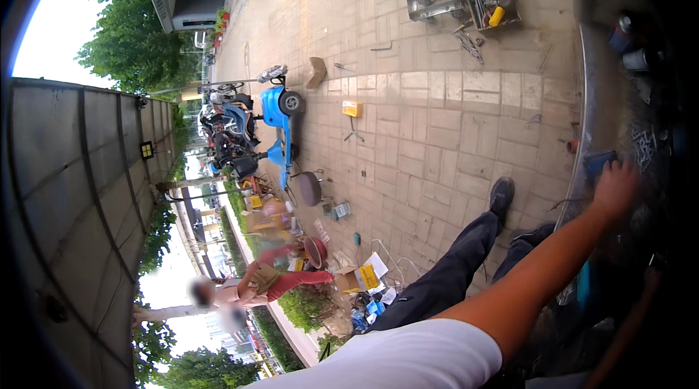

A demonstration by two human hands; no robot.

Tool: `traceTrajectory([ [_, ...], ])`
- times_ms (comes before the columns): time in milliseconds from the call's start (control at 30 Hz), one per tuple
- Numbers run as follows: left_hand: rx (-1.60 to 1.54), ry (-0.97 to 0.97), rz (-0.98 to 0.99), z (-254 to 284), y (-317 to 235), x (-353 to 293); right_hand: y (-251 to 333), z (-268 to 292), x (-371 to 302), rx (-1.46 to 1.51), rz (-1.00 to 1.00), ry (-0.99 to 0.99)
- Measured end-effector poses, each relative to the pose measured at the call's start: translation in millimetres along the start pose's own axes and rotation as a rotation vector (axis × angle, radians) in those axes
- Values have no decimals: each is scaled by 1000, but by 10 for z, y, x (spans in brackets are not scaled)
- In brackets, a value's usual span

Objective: The person removes a front basket from a blue scooter using pliers and a screwdriver, then uses a power drill to remove screws from the basket. The person then removes the handlebar assembly and places it on the floor.

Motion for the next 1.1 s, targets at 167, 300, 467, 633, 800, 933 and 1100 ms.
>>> traceTrajectory([
  [167, -82, 160, 103, 308, 282, -441, -326, -670, -1182, 280, -210, 248],
  [300, -411, 164, 126, 1157, 676, -1430, -717, -1169, -3742, 193, -230, 616],
  [467, -355, 117, 81, 2540, 1034, -2860, -1383, -1366, -6410, -72, -93, 1163],
  [633, -255, -36, 148, 3586, 1330, -3915, -2051, -1515, -7878, -273, 49, 1499],
  [800, -331, -85, 327, 3992, 2043, -4678, -2878, -1420, -8931, -332, -43, 1611],
  [933, -451, -225, 301, 4495, 2647, -5157, -3304, -1311, -10154, -406, 7, 1822],
  [1100, -506, -287, 380, 5291, 3570, -5884, -4074, -1279, -11434, -762, 145, 1919],
])
Point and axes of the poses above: each hand's wrist, its own x-axis towards the middle knuckle, its own z-axis out of the back of the hand, y = z × x, the point moved 9 cm from there along x, towards the middle knuckle, and after that the axes turned 2 degrees about z, right-handed, at the moved point
